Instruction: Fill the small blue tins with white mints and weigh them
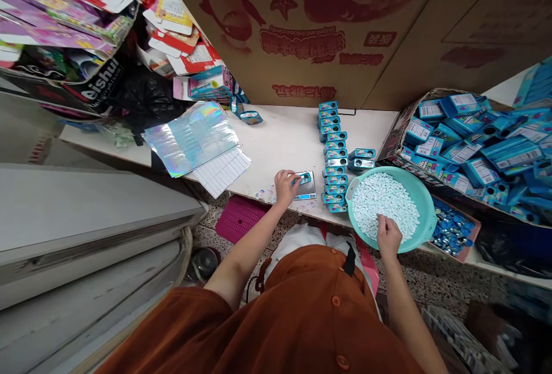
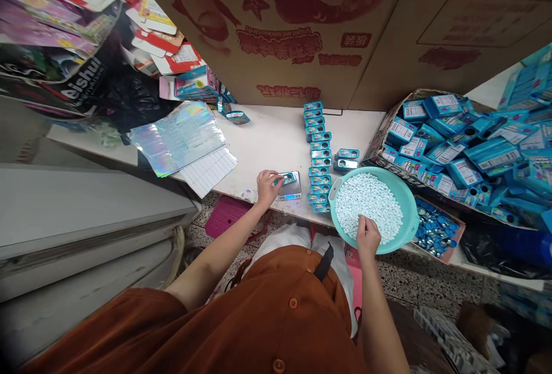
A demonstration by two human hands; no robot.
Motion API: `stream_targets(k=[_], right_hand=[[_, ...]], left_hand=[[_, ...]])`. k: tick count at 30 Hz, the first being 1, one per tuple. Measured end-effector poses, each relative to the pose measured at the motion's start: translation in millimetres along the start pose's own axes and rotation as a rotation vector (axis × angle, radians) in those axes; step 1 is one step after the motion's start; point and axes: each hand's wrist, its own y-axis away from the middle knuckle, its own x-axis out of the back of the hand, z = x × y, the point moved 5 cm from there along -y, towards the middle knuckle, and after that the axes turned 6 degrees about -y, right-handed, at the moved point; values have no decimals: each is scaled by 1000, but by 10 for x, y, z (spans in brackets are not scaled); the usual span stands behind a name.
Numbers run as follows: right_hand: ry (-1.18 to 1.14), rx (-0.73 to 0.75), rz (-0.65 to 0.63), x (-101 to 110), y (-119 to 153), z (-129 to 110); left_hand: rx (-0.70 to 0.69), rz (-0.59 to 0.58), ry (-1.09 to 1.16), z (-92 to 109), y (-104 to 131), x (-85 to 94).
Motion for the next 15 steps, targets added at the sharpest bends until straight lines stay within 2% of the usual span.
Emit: stream_targets(k=[5, 9, 11, 12, 15], right_hand=[[-9, -32, -26, -17, -3, 36], [-6, -67, -40, -34, 7, 90], [0, -82, -57, -41, 13, 120], [2, -97, -65, -41, 16, 138], [28, -165, -82, -35, 22, 182]], left_hand=[[-93, -71, 9, 131, -48, -56], [-160, -263, -62, 155, -79, -91], [-173, -344, -89, 88, -142, -41], [-169, -349, -93, 27, -197, 20], [-140, -271, -86, -278, -465, 296]])
